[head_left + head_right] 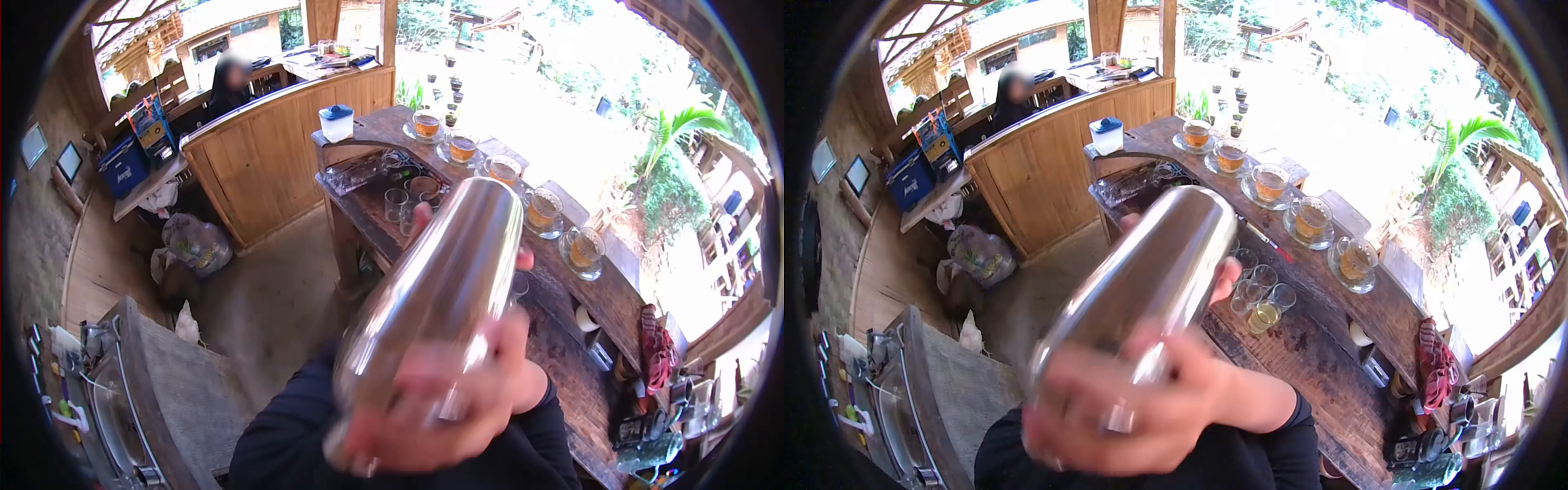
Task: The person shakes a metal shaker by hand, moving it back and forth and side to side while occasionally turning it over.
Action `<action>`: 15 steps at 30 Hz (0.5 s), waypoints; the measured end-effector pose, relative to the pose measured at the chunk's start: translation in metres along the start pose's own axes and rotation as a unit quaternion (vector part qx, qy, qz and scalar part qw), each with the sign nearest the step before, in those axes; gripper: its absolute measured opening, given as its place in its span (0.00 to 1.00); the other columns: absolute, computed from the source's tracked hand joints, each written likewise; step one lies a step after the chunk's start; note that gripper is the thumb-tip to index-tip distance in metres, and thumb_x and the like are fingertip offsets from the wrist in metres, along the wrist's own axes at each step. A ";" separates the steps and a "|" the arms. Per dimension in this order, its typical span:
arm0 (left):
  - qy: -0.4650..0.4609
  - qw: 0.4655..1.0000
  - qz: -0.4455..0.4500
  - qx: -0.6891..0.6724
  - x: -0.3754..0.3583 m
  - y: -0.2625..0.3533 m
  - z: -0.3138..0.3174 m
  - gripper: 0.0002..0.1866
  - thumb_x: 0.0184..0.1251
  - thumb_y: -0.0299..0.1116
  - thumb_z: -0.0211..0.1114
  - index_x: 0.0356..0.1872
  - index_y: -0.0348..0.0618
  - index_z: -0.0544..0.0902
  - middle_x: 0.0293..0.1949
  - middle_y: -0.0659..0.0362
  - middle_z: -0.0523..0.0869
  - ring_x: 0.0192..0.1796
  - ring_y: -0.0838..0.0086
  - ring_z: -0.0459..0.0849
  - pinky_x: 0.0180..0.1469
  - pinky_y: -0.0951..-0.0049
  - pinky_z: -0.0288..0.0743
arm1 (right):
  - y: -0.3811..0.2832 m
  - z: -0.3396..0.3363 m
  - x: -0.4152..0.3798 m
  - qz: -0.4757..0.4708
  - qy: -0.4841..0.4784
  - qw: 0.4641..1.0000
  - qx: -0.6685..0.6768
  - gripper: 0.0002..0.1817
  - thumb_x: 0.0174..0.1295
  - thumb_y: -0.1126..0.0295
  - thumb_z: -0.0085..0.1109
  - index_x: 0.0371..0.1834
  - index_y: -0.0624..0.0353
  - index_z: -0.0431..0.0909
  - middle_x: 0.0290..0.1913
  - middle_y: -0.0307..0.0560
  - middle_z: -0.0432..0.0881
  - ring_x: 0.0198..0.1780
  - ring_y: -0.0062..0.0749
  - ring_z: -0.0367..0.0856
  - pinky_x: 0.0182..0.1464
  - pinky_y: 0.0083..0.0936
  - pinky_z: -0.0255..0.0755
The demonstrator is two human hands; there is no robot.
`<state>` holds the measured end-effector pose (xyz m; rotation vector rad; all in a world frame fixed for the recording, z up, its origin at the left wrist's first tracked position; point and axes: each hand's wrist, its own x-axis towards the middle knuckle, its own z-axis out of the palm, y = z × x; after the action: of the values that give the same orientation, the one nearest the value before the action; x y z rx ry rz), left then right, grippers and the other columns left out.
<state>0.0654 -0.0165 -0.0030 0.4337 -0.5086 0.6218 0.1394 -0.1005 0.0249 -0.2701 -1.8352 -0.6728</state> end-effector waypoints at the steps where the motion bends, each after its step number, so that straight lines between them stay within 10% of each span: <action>1: -0.043 0.999 0.017 0.020 -0.002 -0.004 0.001 0.35 0.70 0.61 0.48 0.65 0.42 0.67 0.58 0.43 0.76 0.59 0.58 0.78 0.59 0.54 0.75 | -0.004 -0.001 -0.001 -0.134 0.047 0.989 0.035 0.17 0.48 0.70 0.64 0.43 0.39 0.82 0.51 0.23 0.79 0.51 0.23 0.82 0.51 0.40 0.69; 7: 0.140 0.986 0.093 -0.007 -0.002 0.010 -0.064 0.31 0.72 0.58 0.46 0.64 0.43 0.68 0.56 0.44 0.78 0.57 0.58 0.79 0.57 0.54 0.77 | 0.060 0.035 -0.028 0.171 0.028 0.984 0.039 0.15 0.50 0.62 0.65 0.42 0.48 0.83 0.47 0.37 0.83 0.52 0.49 0.80 0.54 0.50 0.69; 10: 0.131 0.989 0.064 0.031 -0.004 0.010 -0.020 0.30 0.74 0.56 0.45 0.64 0.43 0.68 0.55 0.45 0.78 0.56 0.58 0.80 0.56 0.54 0.78 | 0.041 0.021 -0.015 0.159 0.084 0.982 0.058 0.12 0.49 0.62 0.65 0.38 0.47 0.85 0.44 0.37 0.85 0.48 0.50 0.81 0.50 0.53 0.69; 12: -0.003 0.998 -0.065 -0.002 0.001 0.021 0.004 0.30 0.74 0.57 0.44 0.64 0.44 0.68 0.55 0.45 0.78 0.53 0.56 0.83 0.50 0.58 0.81 | 0.025 0.010 -0.010 -0.088 0.089 0.991 0.056 0.09 0.51 0.68 0.64 0.34 0.38 0.83 0.40 0.26 0.82 0.49 0.21 0.78 0.56 0.47 0.64; 13: 0.039 0.997 0.064 0.005 -0.004 0.002 0.008 0.32 0.72 0.61 0.43 0.64 0.45 0.68 0.56 0.41 0.77 0.53 0.53 0.82 0.46 0.60 0.83 | 0.021 0.008 -0.009 -0.208 0.090 0.973 0.056 0.11 0.51 0.70 0.64 0.33 0.34 0.83 0.38 0.21 0.80 0.49 0.06 0.77 0.59 0.44 0.61; 15: -0.036 0.993 0.029 0.111 0.005 0.021 -0.006 0.32 0.73 0.59 0.44 0.64 0.43 0.67 0.55 0.44 0.78 0.52 0.56 0.83 0.49 0.60 0.81 | 0.032 0.013 -0.033 -0.053 0.066 0.995 0.057 0.11 0.54 0.67 0.64 0.41 0.44 0.78 0.47 0.33 0.76 0.55 0.20 0.74 0.62 0.43 0.61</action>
<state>0.0576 0.0040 -0.0005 0.6549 -0.5246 0.7234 0.1571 -0.0631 0.0017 -0.0522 -1.7633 -0.6396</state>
